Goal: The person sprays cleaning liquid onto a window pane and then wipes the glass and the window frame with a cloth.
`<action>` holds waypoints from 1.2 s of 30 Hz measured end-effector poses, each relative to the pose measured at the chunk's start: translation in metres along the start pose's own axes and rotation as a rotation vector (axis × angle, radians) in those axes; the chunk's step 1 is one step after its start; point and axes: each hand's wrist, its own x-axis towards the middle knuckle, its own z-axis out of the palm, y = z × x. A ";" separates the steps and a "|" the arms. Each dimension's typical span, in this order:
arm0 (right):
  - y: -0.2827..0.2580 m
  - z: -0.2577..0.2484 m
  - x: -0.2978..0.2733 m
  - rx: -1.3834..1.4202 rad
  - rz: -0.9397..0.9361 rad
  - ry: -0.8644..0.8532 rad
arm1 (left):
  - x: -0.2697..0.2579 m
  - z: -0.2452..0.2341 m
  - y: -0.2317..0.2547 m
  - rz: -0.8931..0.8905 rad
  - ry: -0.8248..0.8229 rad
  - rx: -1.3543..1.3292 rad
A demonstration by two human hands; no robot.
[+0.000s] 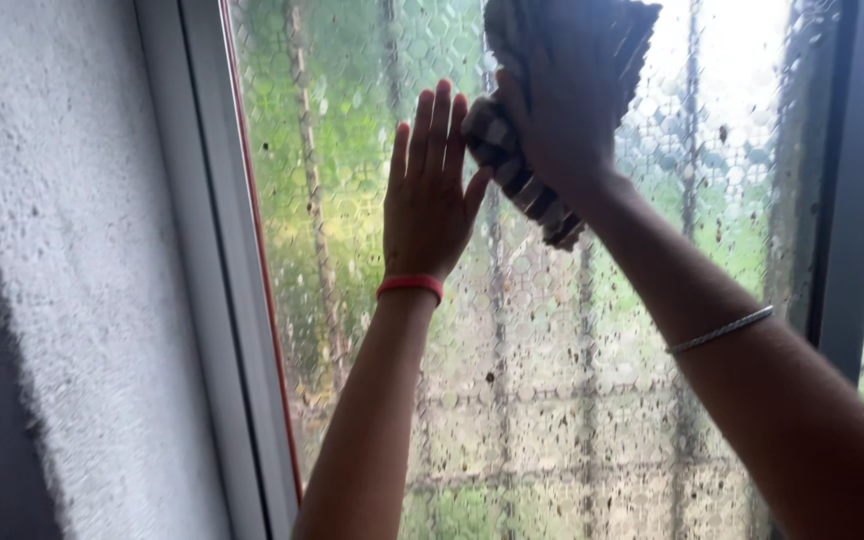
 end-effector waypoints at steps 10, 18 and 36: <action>-0.010 -0.002 0.010 -0.123 -0.051 -0.009 | 0.002 -0.001 0.001 0.024 0.082 -0.075; -0.012 -0.003 0.014 -0.129 -0.070 0.043 | 0.007 -0.001 0.002 0.024 0.133 -0.083; -0.014 -0.004 0.012 -0.023 -0.039 0.051 | 0.004 0.001 0.003 0.045 0.130 -0.045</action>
